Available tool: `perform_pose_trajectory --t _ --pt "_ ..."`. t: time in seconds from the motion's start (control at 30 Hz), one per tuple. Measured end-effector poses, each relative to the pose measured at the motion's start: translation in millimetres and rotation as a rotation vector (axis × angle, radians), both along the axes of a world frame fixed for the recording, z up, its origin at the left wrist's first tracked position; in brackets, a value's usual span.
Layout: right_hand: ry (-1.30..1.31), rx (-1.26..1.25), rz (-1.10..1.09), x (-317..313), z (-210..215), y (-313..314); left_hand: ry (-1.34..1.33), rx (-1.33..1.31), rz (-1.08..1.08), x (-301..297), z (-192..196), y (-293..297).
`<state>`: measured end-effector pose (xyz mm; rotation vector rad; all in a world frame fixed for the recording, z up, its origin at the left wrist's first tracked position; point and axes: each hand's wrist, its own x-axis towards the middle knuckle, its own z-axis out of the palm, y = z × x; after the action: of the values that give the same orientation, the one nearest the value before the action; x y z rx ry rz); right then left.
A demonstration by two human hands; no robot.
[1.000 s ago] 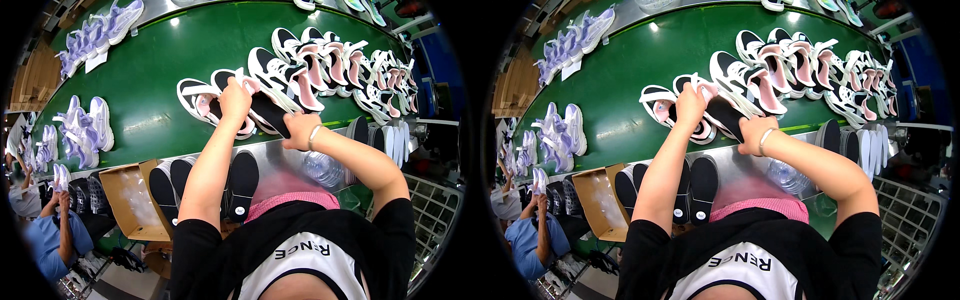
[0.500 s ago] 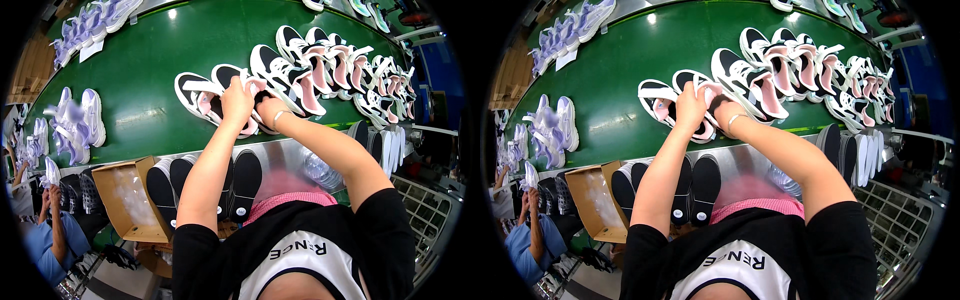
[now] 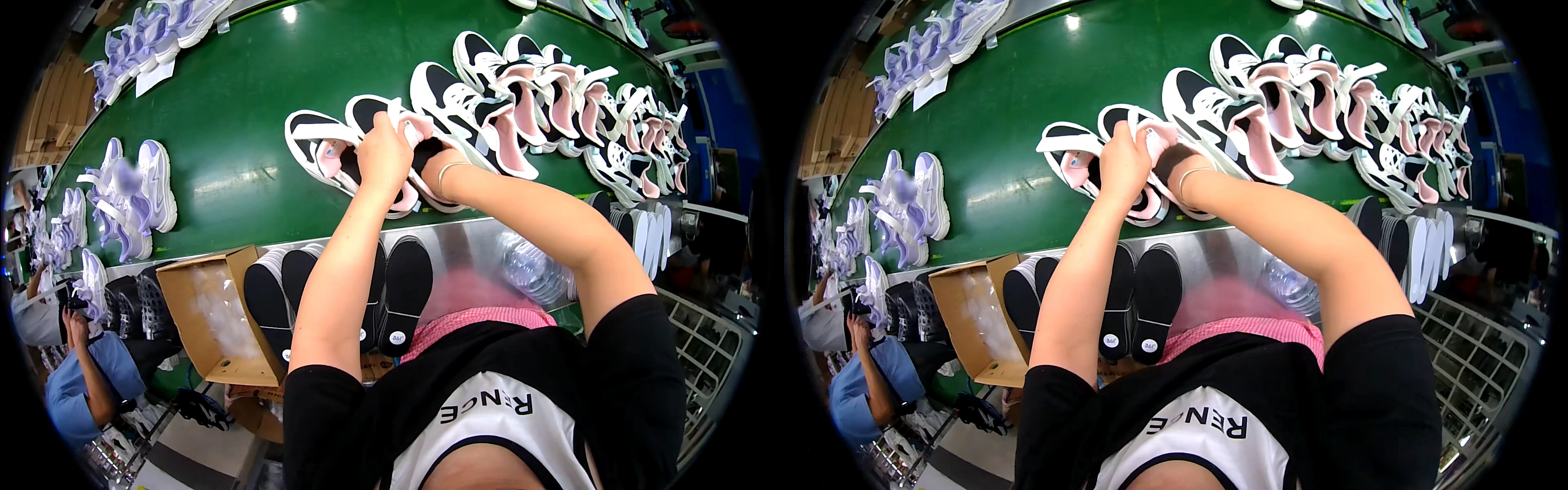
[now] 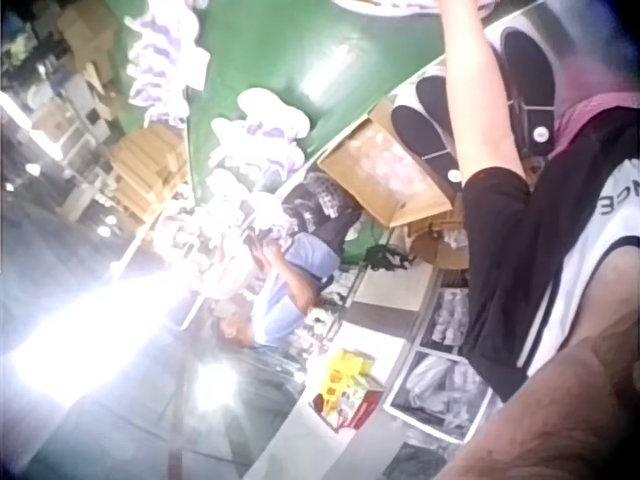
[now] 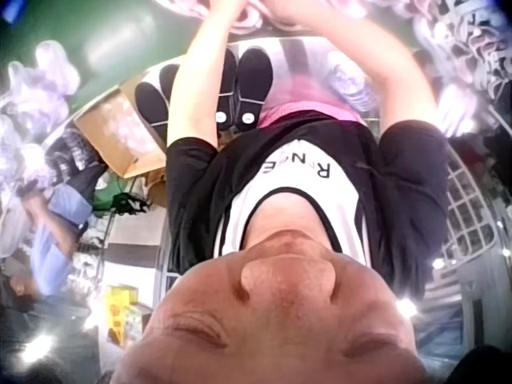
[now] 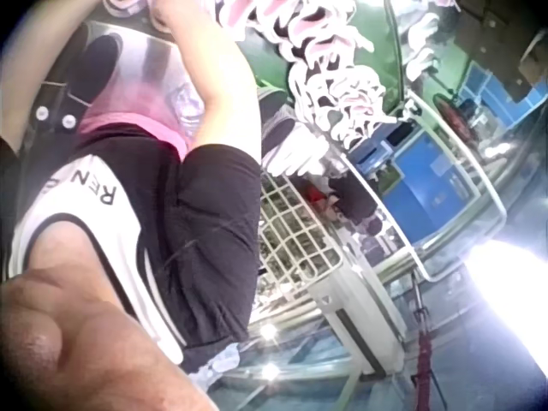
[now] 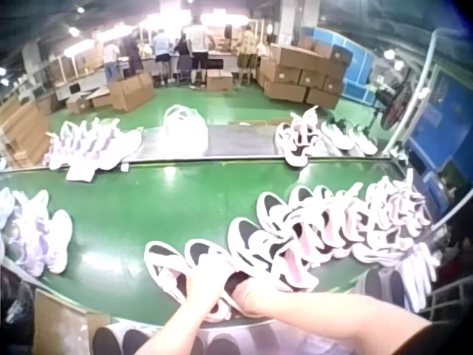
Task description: The person picks up and examines shoe soles and matching shoe uppers on a conveyor belt, walks through a factory floor to another station to retrieve more soles from a bag, and then returns to the conveyor belt to match them with the remaining shoe uppers.
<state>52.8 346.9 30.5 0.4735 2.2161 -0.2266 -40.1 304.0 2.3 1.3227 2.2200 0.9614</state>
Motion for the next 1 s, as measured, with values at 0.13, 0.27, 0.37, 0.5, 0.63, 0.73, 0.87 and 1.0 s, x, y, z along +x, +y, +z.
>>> perform_pose_trajectory --t 0.13,0.27,0.37,0.5,0.63,0.73,0.87,1.0 --pt "-0.160 -0.173 -0.134 19 11 -11 0.068 -0.088 -0.001 1 0 -1" --pt "-0.177 -0.215 -0.129 34 -5 -16 0.063 -0.108 -0.002 5 -3 1" --pt "-0.091 -0.171 -0.122 40 -7 -12 0.078 -0.147 -0.007 8 5 2" --pt "0.273 -0.127 -0.242 65 5 -24 0.008 -0.022 -0.139 14 17 -10" --pt "0.954 0.066 -0.413 142 31 -26 0.555 0.075 -0.115 19 28 -37" --pt "1.017 0.234 -0.745 231 25 -14 0.406 -0.368 -0.022 27 50 -47" --pt "0.511 0.585 -1.082 347 10 -32 0.254 -0.562 -0.003 44 34 -28" --pt "0.448 0.604 -1.253 396 -10 -63 0.267 -0.496 0.066 26 25 -12"
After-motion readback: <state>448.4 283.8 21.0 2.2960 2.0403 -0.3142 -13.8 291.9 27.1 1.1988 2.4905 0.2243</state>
